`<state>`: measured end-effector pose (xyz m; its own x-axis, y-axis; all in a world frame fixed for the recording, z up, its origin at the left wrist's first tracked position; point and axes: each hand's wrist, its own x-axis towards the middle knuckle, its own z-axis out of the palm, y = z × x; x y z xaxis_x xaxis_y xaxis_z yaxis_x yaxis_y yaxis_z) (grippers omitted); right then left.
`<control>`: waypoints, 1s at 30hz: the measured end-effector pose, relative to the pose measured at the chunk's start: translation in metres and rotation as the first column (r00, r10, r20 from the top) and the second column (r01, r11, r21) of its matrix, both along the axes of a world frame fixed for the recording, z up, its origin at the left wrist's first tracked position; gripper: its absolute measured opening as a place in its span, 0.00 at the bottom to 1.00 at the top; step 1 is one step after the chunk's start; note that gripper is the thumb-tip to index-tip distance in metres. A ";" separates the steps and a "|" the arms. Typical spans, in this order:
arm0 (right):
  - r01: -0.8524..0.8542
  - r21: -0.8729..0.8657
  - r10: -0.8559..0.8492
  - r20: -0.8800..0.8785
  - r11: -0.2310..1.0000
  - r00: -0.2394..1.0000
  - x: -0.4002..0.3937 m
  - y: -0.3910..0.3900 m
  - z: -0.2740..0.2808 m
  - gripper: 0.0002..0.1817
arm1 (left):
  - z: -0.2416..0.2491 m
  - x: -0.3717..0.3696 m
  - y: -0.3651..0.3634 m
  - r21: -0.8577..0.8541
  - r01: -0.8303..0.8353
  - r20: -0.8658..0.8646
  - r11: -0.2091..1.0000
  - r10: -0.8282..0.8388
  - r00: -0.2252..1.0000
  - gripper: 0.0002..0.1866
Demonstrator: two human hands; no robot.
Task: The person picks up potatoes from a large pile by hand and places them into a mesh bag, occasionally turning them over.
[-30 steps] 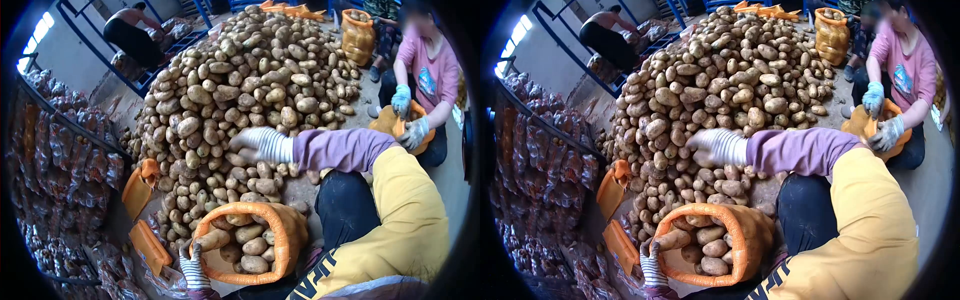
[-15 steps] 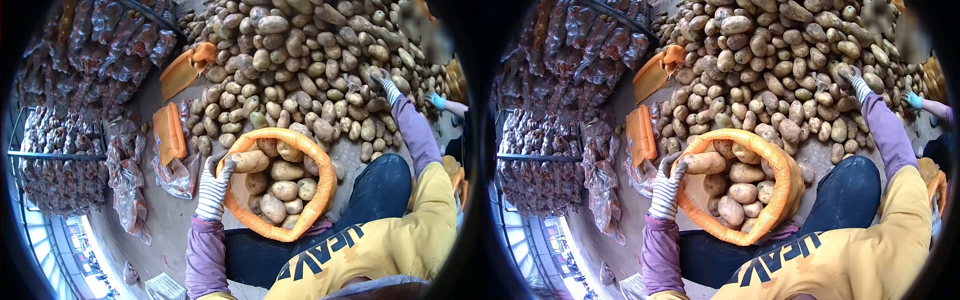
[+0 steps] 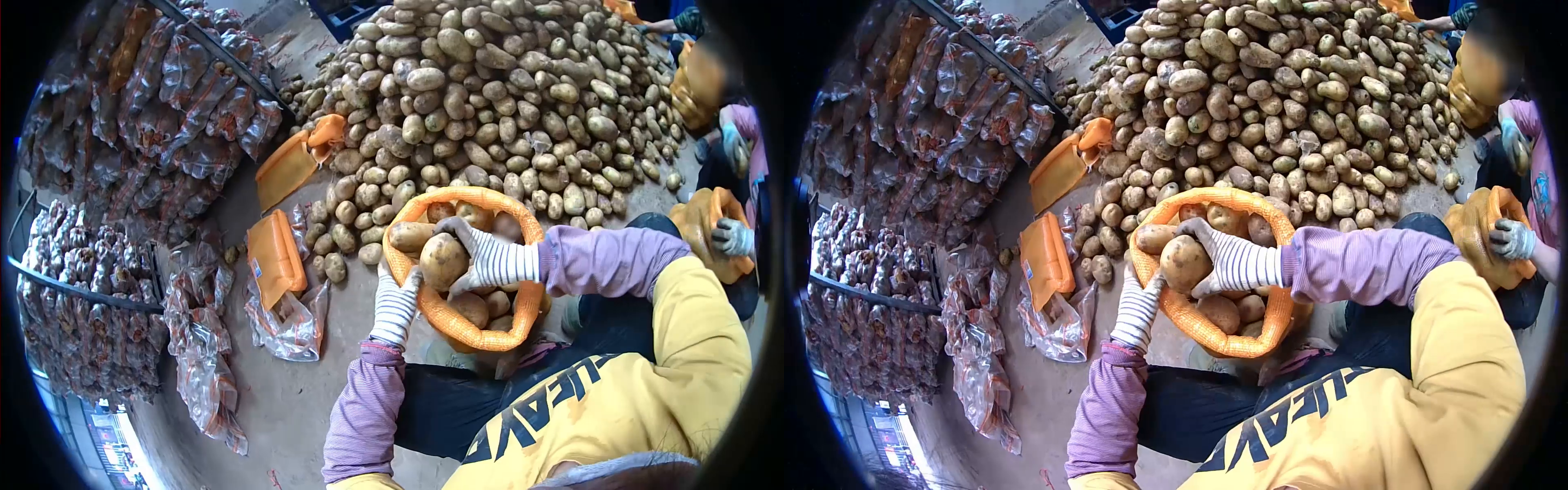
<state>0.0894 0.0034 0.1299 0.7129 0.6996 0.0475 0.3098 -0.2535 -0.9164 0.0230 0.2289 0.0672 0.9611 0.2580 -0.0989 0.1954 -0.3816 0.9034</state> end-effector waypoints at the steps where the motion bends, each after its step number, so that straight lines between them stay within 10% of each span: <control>1: -0.053 0.076 0.049 0.053 0.996 0.997 0.000 0.012 -0.006 0.51 | 0.000 -0.008 0.002 -0.227 -0.044 -0.066 0.973 0.030 0.997 0.33; 4: -0.144 0.267 0.083 0.229 0.953 0.970 -0.005 0.030 -0.020 0.49 | 0.049 -0.026 0.002 -0.591 -0.136 -0.133 0.795 0.070 0.989 0.28; 6: -0.258 0.152 0.204 0.297 0.954 0.933 -0.003 0.034 -0.036 0.45 | 0.031 -0.027 0.012 -0.495 -0.041 0.030 0.868 0.064 0.997 0.27; 7: -0.251 0.204 0.277 -0.114 0.946 0.954 -0.010 0.033 -0.028 0.30 | 0.044 -0.029 0.006 -0.448 -0.087 -0.048 0.890 0.073 0.996 0.26; 9: 0.089 0.303 0.191 -0.775 0.949 0.602 -0.016 0.042 -0.017 0.20 | 0.070 -0.027 -0.008 -0.345 -0.102 -0.149 0.933 0.052 0.987 0.27; 11: -0.208 -0.008 0.207 0.126 0.978 0.970 -0.006 0.034 -0.021 0.19 | 0.056 -0.023 -0.002 -0.205 -0.038 -0.091 0.978 0.020 0.996 0.30; 12: -0.078 -0.125 0.135 0.551 0.989 0.824 -0.002 0.029 -0.023 0.18 | 0.044 -0.020 0.002 -0.125 0.002 -0.005 0.992 -0.003 1.000 0.33; 15: -0.022 -0.051 0.038 0.346 0.998 0.938 0.017 0.048 -0.048 0.22 | 0.035 -0.019 -0.005 0.054 0.079 0.223 0.995 -0.089 0.971 0.41; 19: -0.092 0.020 0.088 0.136 0.996 0.987 0.021 0.043 -0.037 0.24 | 0.036 -0.018 -0.008 -0.041 -0.017 0.121 0.999 0.022 0.992 0.39; 23: -0.429 -0.227 0.478 0.552 0.874 0.683 0.080 -0.055 0.043 0.29 | 0.040 -0.020 -0.012 -0.145 -0.172 0.068 0.974 0.183 0.981 0.34; 26: -0.002 -0.142 0.090 0.618 0.990 0.781 0.161 -0.159 -0.027 0.22 | 0.106 -0.013 -0.058 0.130 -0.170 -0.107 0.977 0.184 0.977 0.31; 30: 0.539 -0.561 -0.152 0.591 0.629 0.792 0.212 -0.306 -0.206 0.32 | 0.091 -0.016 -0.051 0.349 -0.207 -0.170 0.914 0.279 0.945 0.34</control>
